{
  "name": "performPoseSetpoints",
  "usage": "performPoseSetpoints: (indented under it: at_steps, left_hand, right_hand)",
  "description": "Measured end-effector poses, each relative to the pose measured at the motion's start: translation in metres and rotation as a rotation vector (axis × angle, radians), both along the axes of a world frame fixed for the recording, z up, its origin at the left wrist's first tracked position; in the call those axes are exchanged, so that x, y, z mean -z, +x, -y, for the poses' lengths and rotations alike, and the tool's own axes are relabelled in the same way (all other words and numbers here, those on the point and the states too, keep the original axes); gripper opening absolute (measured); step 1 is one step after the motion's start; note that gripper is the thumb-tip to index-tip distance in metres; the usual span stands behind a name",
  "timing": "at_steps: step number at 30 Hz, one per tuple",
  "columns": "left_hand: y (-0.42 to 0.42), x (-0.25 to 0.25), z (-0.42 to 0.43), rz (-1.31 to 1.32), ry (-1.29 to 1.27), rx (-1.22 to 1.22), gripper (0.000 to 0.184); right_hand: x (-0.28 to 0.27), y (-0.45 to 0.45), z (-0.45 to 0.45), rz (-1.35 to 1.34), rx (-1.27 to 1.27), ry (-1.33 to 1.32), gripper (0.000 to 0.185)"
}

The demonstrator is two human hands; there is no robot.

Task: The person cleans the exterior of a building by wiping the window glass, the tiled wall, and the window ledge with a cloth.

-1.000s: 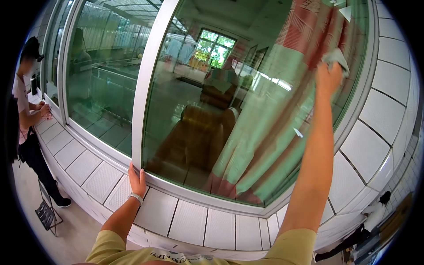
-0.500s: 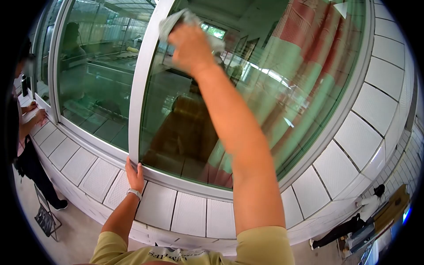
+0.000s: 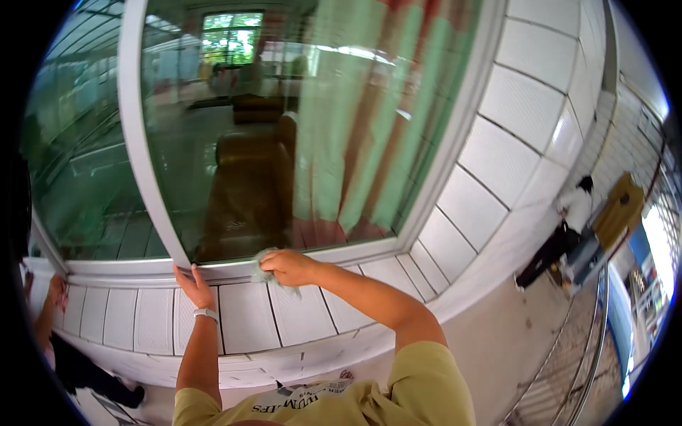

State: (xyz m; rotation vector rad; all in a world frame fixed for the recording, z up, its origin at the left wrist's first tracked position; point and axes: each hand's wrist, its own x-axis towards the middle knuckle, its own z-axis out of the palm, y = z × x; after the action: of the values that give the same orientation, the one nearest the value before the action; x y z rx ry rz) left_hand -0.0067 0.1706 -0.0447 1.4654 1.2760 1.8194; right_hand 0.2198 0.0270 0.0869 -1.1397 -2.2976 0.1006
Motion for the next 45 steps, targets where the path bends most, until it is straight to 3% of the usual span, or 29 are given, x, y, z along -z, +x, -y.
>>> performPoseSetpoints:
  at_steps: [2, 4, 6, 8, 10, 12, 14, 19, 20, 22, 24, 28, 30, 32, 36, 43, 45]
  left_hand:
    - [-0.002, 0.011, -0.009, -0.036, 0.042, 0.03, 0.06]
    - [-0.002, 0.016, -0.015, 0.1, 0.026, 0.065, 0.06]
    - [-0.014, 0.02, -0.02, 0.163, -0.094, 0.216, 0.06]
    - [-0.025, 0.004, 0.003, 0.146, -0.177, 0.309, 0.059]
    - [-0.033, 0.009, 0.021, 0.11, -0.206, 0.258, 0.057]
    - [-0.025, -0.018, 0.088, 0.252, -0.045, 0.377, 0.054]
    - [-0.005, -0.043, 0.169, 0.306, -0.125, 0.555, 0.046]
    - [0.074, -0.037, 0.298, -0.019, -0.667, 1.39, 0.039]
    - [0.087, -0.039, 0.324, -0.112, -0.767, 1.529, 0.04]
    - [0.112, -0.036, 0.372, -0.333, -0.76, 1.755, 0.046]
    - [0.13, -0.031, 0.421, -0.331, -0.655, 1.967, 0.049]
    - [0.16, -0.009, 0.472, -0.46, -1.015, 2.103, 0.047]
    - [0.167, 0.004, 0.49, -0.26, -1.249, 2.196, 0.041]
    - [0.175, 0.006, 0.513, -0.388, -1.178, 2.218, 0.041]
    - [0.186, -0.003, 0.554, -0.329, -1.19, 2.302, 0.028]
    - [0.201, -0.041, 0.591, -0.503, -1.038, 2.376, 0.02]
    - [0.202, -0.053, 0.598, -0.515, -0.824, 2.367, 0.024]
  right_hand:
    - [0.005, 0.006, 0.053, -0.317, 0.431, -0.575, 0.018]
    - [0.033, 0.012, 0.107, -0.832, 0.447, -0.451, 0.016]
    - [0.036, 0.005, 0.169, -1.199, 0.586, -0.426, 0.024]
    - [0.058, 0.009, 0.224, -1.51, 0.519, -0.314, 0.028]
    - [0.064, 0.011, 0.276, -1.692, 0.563, -0.272, 0.031]
    - [0.073, 0.007, 0.316, -1.889, 0.601, -0.204, 0.034]
    - [0.08, 0.004, 0.358, -2.095, 0.529, -0.191, 0.041]
    - [0.1, -0.002, 0.407, -2.17, 0.622, -0.115, 0.045]
    - [0.087, -0.011, 0.417, -2.054, 0.735, -0.196, 0.044]
    - [0.081, -0.019, 0.443, -1.982, 0.879, -0.212, 0.043]
    - [0.088, -0.025, 0.471, -1.769, 0.698, -0.225, 0.046]
    - [0.1, -0.025, 0.527, -1.751, 0.844, -0.09, 0.044]
    - [0.1, -0.03, 0.557, -1.847, 0.865, -0.064, 0.041]
    - [0.111, -0.035, 0.588, -1.861, 0.927, -0.028, 0.039]
    - [0.119, -0.055, 0.636, -1.955, 1.129, 0.034, 0.03]
    - [0.139, -0.072, 0.666, -2.126, 1.184, 0.2, 0.026]
    - [0.148, -0.067, 0.665, -1.965, 1.335, 0.303, 0.023]
